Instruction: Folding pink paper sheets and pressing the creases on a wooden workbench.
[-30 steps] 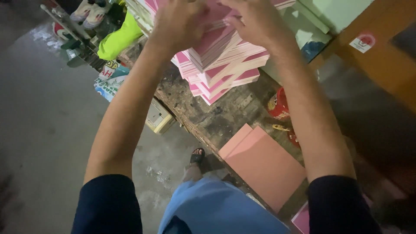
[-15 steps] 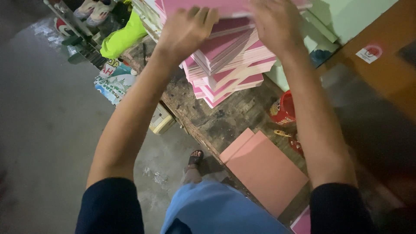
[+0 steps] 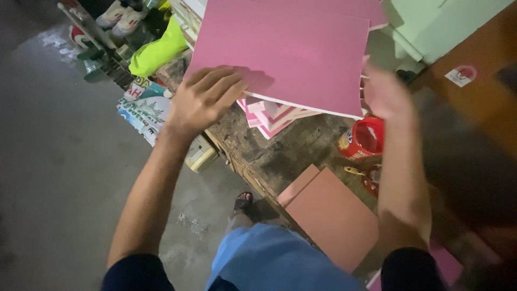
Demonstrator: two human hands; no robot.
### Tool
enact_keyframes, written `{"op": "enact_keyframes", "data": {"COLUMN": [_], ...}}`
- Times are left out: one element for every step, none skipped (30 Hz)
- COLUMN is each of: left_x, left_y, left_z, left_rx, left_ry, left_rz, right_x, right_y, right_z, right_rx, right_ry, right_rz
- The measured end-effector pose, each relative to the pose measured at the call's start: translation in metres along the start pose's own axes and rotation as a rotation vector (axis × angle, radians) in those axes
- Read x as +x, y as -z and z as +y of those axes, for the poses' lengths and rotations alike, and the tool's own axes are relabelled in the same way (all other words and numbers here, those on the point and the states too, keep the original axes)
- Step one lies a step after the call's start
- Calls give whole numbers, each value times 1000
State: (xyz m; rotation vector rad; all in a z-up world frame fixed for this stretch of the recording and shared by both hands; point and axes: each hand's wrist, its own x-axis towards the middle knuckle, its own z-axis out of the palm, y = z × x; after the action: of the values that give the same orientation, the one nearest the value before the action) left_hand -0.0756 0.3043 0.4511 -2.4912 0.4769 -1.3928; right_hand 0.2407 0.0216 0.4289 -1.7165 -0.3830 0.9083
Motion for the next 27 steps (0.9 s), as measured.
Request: {"op": "enact_keyframes", "data": {"left_x": [-4, 1, 7, 14, 11, 9, 7, 6, 5, 4, 8, 12, 17, 20, 26, 32, 12, -7, -27, -39, -53, -67, -69, -73, -79, -77, -75], "left_y": [1, 18, 33, 47, 49, 50, 50, 48, 47, 45, 48, 50, 49, 49, 46, 43, 22, 2, -18, -34, -48, -63, -83, -101, -123, -136, -146], "left_z": [2, 2, 1, 0, 0, 0, 2, 7, 7, 7, 15, 24, 33, 48, 63, 77, 92, 108, 126, 148, 171, 195, 216, 239, 266, 285, 304], "left_rx": [3, 5, -155, -315, -328, -467, -612, -629, -830, -1030, -1038, -1117, -1201, -1216, -1246, -1275, -1298, -1358, -1418, -1447, -1546, -1635, -1662, -1712, -1764, -1792, -1681], "left_ry": [86, 84, 319, 554, 548, 735, 924, 920, 1197, 1472, 1461, 1419, 1371, 1356, 1346, 1337, 1318, 1151, 981, 960, 1069, 1179, 1165, 1138, 1106, 1086, 1103], "left_rz": [1, 2, 21, 42, 36, -1, -48, -60, -136, -224, -243, -230, -223, -248, -267, -287, -318, -242, -162, -184, -299, -424, -474, -544, -607, -651, -777], "right_x": [34, 31, 28, 25, 15, 6, -5, -11, -13, -15, -28, -41, -55, -79, -104, -128, -143, -159, -178, -199, -221, -243, -254, -266, -278, -281, -284], "right_y": [15, 8, 4, 0, -9, -17, -23, -18, -16, -14, -12, -10, -6, -8, -9, -10, 0, 8, 16, 25, 30, 34, 40, 44, 50, 52, 54], "right_z": [33, 30, 27, 25, 20, 14, 12, 22, 30, 38, 46, 54, 64, 76, 87, 98, 123, 150, 175, 199, 227, 254, 286, 319, 355, 395, 433], "right_rx": [186, 186, 199, 212, 220, 230, 238, 246, 248, 250, 261, 206, 151, 163, 189, 215, 227, 199, 167, 175, 103, 34, 55, 108, 156, 171, 245], "right_ry": [194, 196, 211, 227, 221, 268, 310, 298, 339, 379, 376, 438, 497, 492, 458, 423, 415, 431, 448, 441, 344, 243, 214, 164, 118, 93, 102], "right_rz": [-46, -46, -13, 21, 32, 29, 31, 47, 44, 40, 57, 104, 160, 185, 225, 265, 299, 314, 330, 367, 437, 502, 539, 614, 691, 729, 781]}}
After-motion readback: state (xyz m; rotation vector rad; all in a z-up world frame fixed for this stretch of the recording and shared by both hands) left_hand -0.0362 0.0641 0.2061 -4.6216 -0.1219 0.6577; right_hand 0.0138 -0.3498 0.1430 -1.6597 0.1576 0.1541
